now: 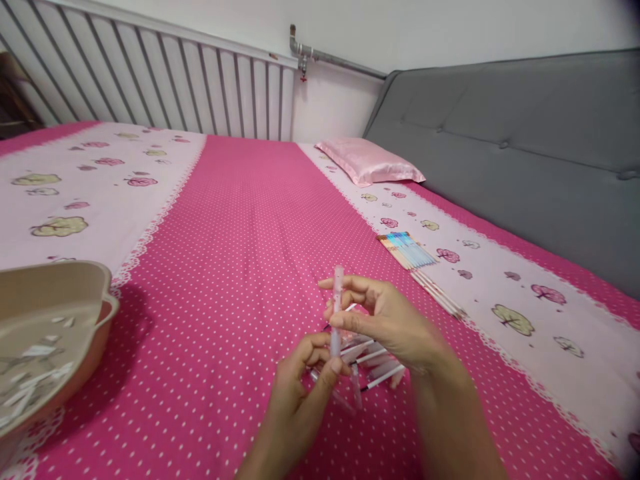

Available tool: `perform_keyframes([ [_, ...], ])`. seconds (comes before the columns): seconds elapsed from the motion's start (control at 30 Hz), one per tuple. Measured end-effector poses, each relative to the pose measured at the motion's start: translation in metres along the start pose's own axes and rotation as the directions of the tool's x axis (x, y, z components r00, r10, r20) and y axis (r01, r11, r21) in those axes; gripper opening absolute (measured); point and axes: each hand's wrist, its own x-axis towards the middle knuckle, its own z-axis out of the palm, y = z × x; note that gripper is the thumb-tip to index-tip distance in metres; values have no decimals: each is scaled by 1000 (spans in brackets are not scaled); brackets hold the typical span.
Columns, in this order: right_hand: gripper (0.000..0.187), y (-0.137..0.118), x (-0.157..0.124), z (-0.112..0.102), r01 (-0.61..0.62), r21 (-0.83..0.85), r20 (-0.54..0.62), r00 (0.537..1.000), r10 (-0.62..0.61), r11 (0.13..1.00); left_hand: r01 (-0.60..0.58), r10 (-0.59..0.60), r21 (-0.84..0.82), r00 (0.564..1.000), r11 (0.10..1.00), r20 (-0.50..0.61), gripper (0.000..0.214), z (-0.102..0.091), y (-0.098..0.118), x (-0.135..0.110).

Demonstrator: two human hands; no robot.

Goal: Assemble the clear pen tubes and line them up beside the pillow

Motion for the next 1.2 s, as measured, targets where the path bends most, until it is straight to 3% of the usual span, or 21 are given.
perform_keyframes([
  [0.13, 26, 0, 1, 3, 31, -125, -52, 998, -38, 992, -5, 6, 26, 999, 1000, -51, 13, 2, 0, 1],
  [0.27, 38, -2, -1, 6, -11, -163, -60, 998, 1, 987, 16, -13, 40, 996, 999, -88, 16, 1, -2, 1],
  [0.47, 51, 1, -3, 2, -27, 49, 99, 995, 22, 998, 43, -42, 4, 998, 999, -50, 20, -2, 1, 0],
  [0.63, 50, 0, -3, 0, -94, 194, 194, 979, 56, 977, 62, -62, -23, 998, 998, 0, 21, -2, 2, -4],
  [1.03, 46, -5, -3, 4, -96, 97, 24, 995, 94, 991, 4, -4, 37, 1000, 999, -5, 23, -2, -1, -1],
  [1.2, 43, -7, -2, 7, -77, 13, -46, 996, 77, 997, 43, -42, 27, 997, 999, -57, 22, -1, 0, 2],
])
